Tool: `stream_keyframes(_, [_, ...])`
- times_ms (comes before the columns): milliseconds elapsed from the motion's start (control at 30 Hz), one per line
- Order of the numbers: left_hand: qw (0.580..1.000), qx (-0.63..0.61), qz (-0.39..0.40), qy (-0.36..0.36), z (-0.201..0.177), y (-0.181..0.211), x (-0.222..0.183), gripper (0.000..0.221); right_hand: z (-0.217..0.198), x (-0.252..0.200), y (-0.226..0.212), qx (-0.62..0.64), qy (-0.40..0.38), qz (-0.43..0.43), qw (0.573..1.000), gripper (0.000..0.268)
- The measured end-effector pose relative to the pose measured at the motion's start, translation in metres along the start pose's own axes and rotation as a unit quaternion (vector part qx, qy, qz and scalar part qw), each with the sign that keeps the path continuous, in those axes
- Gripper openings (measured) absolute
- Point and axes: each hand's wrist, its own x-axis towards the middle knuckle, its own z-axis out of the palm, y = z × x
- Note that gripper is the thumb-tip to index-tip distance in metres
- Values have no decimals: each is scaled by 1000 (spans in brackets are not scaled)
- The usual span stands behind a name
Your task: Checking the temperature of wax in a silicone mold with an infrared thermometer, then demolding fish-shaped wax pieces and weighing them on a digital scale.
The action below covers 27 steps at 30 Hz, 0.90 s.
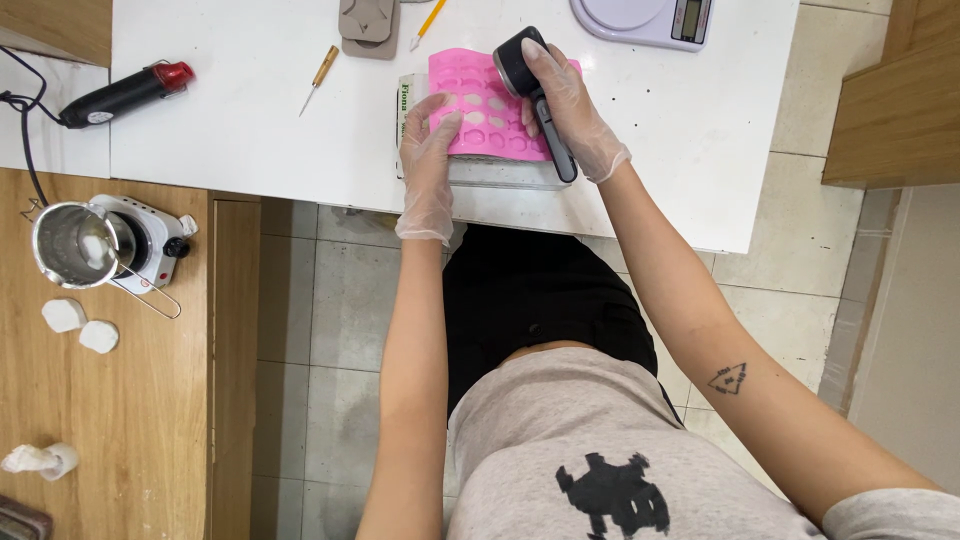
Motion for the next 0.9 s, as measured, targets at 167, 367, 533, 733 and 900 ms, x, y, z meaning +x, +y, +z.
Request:
stream_keyframes(167, [1000, 3, -3, 2, 3, 4, -2, 36, 1, -1, -1, -23, 7, -8, 1000, 79])
stream_keyframes(367, [1000, 20, 15, 2, 2, 2, -1, 33, 0, -1, 0, -21, 5, -7, 1000, 80])
stream_keyframes(533, [999, 38, 16, -4, 6, 12, -8, 30, 1, -2, -2, -11, -1, -11, 1000, 79])
stream_keyframes(733, [997, 65, 31, -3, 5, 12, -9, 27, 0, -1, 1, -7, -2, -6, 1000, 77])
stream_keyframes(900, [999, 41, 28, -1, 1, 1, -3, 24, 0, -1, 4, -15, 12, 9, 1000, 78])
